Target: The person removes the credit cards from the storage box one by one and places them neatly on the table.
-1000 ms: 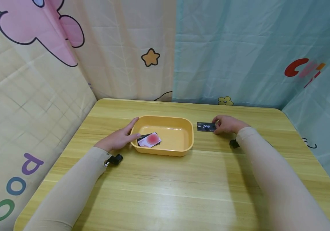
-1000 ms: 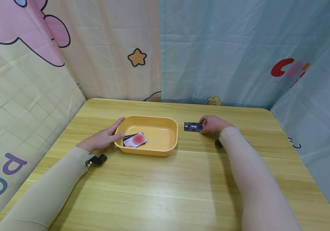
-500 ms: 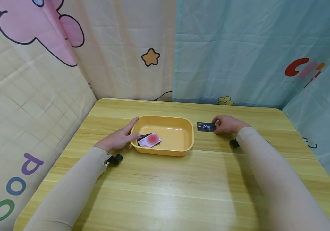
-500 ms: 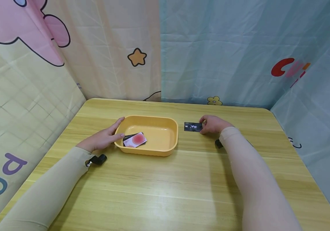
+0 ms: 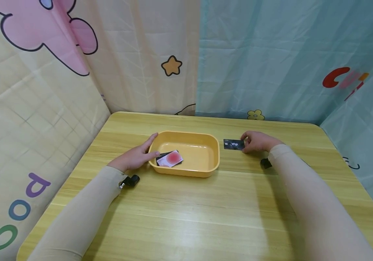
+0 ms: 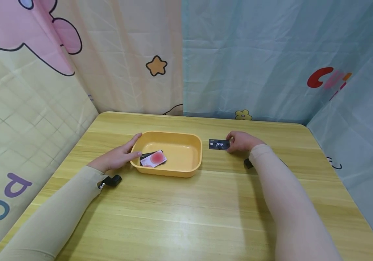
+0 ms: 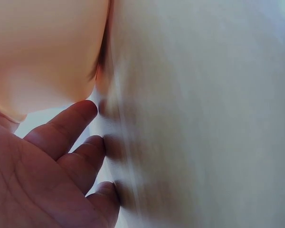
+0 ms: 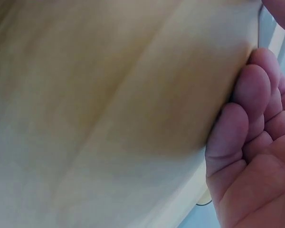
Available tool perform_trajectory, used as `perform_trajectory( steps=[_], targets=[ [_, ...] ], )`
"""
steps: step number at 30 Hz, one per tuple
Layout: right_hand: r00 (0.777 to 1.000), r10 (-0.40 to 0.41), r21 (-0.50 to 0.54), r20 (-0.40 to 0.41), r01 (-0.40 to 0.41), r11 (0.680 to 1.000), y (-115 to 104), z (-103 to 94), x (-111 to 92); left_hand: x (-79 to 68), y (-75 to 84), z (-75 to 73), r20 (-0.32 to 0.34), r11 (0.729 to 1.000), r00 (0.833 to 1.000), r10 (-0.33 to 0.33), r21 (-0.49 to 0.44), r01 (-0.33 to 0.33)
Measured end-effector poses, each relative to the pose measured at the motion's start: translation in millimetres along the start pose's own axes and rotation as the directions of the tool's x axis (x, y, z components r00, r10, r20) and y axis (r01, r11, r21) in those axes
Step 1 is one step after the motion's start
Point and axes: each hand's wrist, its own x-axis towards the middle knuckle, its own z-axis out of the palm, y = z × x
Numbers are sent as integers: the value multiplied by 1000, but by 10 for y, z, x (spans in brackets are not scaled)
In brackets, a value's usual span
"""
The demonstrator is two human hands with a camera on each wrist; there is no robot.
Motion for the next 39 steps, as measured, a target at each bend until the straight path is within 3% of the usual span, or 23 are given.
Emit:
perform_trajectory(
  steps=[5, 9, 14, 18, 28, 39],
  targets=[
    [1000, 4, -2, 5, -4, 1000, 19, -55, -36, -11, 7, 5, -3, 1000, 1000, 2, 2, -2],
    [999, -5, -1, -47, 5, 1000, -46, -149, -88, -19, 18, 4, -1, 1000, 1000, 5, -6, -5],
    [980, -79, 1, -182, 81, 997, -331, -252, -113, -29, 28, 6, -3, 1000, 1000, 4, -11, -4],
    [961, -155, -56, -231, 146, 988, -659, -300, -102, -24, 27, 7, 1, 1000, 1000, 3, -8, -3],
    [945, -280, -66, -171, 273, 960, -1353, -218, -31, -12, 30, 10, -1, 1000, 1000, 6, -1, -7],
    [942, -336, -71, -13, 334, 940, -1824, 26, 135, -30, 54, 16, -8, 1000, 1000, 1, 1, -1]
  ],
)
